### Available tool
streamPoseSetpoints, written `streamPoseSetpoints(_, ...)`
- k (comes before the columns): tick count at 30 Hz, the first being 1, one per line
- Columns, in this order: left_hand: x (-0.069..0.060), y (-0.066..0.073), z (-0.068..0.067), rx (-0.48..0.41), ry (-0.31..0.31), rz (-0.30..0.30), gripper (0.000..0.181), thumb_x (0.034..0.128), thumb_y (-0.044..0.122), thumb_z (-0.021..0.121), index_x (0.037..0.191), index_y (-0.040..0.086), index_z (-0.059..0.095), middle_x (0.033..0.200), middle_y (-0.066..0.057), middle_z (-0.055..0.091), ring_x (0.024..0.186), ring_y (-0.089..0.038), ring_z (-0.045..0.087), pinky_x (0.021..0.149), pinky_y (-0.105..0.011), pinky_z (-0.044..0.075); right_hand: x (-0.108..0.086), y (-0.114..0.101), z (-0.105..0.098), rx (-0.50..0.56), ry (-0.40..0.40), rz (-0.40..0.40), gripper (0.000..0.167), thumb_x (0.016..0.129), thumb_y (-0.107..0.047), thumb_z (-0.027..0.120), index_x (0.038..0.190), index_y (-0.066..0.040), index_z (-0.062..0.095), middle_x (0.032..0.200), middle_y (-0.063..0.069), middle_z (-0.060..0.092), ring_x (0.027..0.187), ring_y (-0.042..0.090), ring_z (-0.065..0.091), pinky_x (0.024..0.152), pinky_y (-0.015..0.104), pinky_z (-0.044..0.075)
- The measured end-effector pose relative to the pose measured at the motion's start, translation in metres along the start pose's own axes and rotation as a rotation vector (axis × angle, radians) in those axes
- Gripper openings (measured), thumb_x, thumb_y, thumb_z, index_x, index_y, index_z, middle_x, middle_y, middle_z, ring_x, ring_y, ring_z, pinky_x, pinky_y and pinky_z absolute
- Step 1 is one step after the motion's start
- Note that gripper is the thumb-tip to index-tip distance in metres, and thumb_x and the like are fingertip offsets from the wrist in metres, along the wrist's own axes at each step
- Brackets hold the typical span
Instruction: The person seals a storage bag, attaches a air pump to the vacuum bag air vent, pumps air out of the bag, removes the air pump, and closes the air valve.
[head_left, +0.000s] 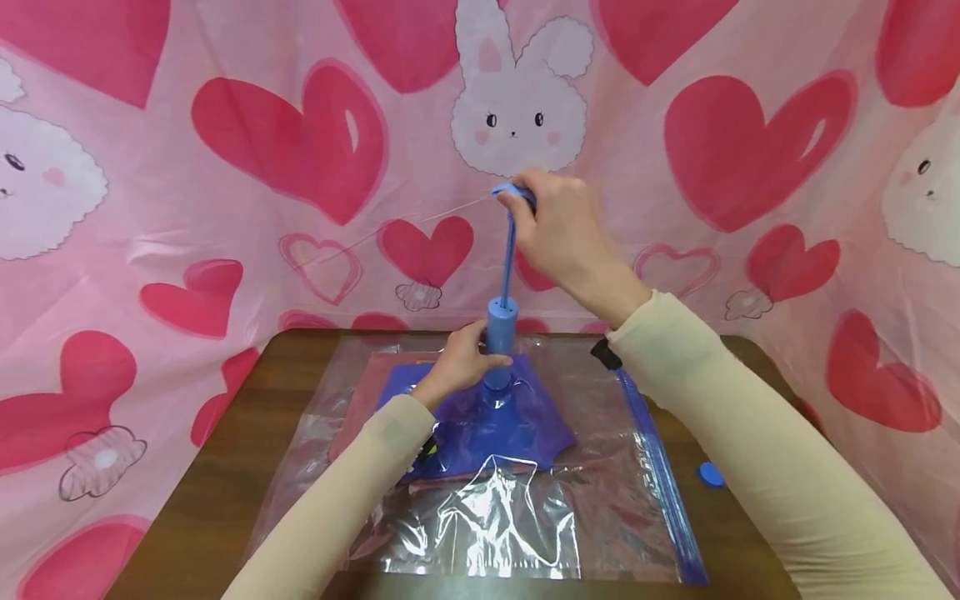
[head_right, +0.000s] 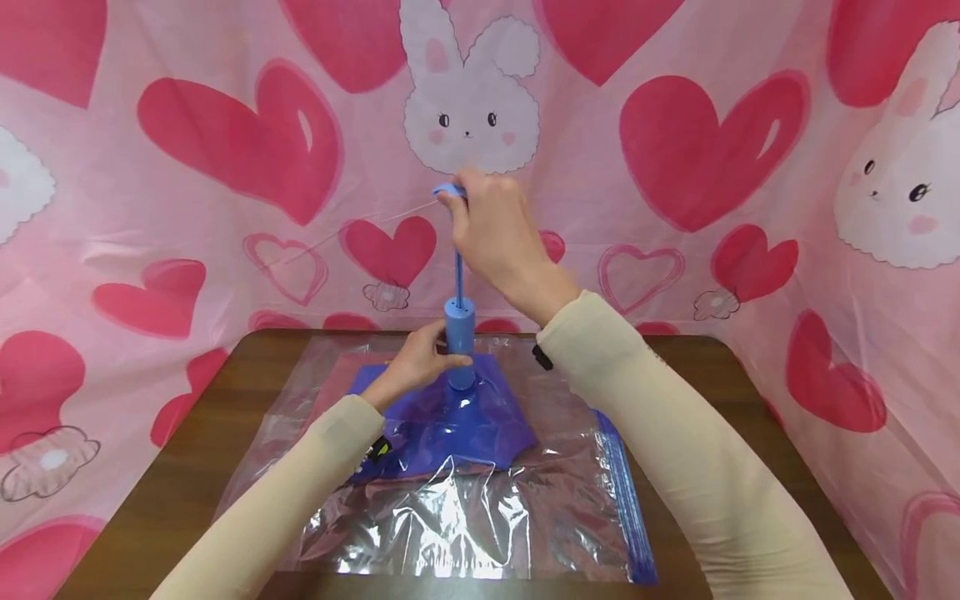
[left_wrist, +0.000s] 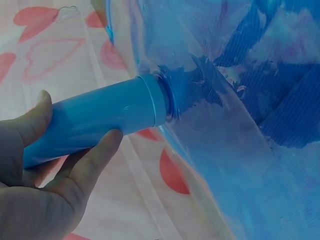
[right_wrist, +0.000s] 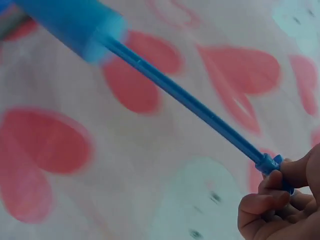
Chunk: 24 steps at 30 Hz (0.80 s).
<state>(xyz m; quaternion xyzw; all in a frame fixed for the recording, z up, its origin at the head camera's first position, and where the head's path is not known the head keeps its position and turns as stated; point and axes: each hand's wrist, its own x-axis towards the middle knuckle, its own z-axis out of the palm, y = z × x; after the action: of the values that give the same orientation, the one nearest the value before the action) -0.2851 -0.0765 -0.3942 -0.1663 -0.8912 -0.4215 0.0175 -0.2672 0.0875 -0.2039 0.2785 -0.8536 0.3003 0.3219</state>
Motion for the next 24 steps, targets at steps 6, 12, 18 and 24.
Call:
streamPoseSetpoints(6,0.001,-0.001,-0.002,-0.019,-0.02,0.014,0.06,0.0885,0.014,0.087,0.14,0.001,0.058,0.125,-0.019,0.07,0.111,-0.035,0.069,0.096,-0.048,0.056,-0.042,0.027,0.054,-0.031,-0.27,0.069,0.016,0.104,-0.012,0.066,0.104,0.003,0.071,0.071,0.008,0.06,0.068,0.025,0.064,0.07,0.037,0.058)
streamPoseSetpoints(12,0.003,-0.001,-0.001,-0.017,-0.028,0.033,0.056,0.0882,0.012,0.086,0.136,-0.001,0.059,0.12,-0.018,0.071,0.106,-0.033,0.07,0.093,-0.045,0.057,-0.054,0.036,0.066,-0.046,-0.3,0.065,0.014,0.102,-0.01,0.069,0.103,0.004,0.072,0.072,0.008,0.063,0.071,0.027,0.068,0.07,0.04,0.06)
streamPoseSetpoints(18,0.003,0.001,-0.001,-0.023,-0.03,0.02,0.053,0.087,0.012,0.087,0.131,-0.002,0.062,0.121,-0.02,0.071,0.11,-0.036,0.07,0.095,-0.047,0.057,-0.024,0.017,0.031,-0.012,-0.198,0.028,0.018,0.105,-0.011,0.066,0.098,0.005,0.071,0.065,0.007,0.053,0.059,0.024,0.052,0.058,0.034,0.046)
streamPoseSetpoints(24,0.001,0.004,-0.004,-0.016,-0.062,-0.009,0.052,0.0901,0.015,0.086,0.133,0.0,0.06,0.126,-0.02,0.069,0.116,-0.038,0.067,0.099,-0.052,0.055,0.011,-0.01,-0.014,0.013,0.005,0.009,0.021,0.107,-0.014,0.062,0.105,0.004,0.072,0.072,0.012,0.056,0.062,0.024,0.049,0.06,0.031,0.039)
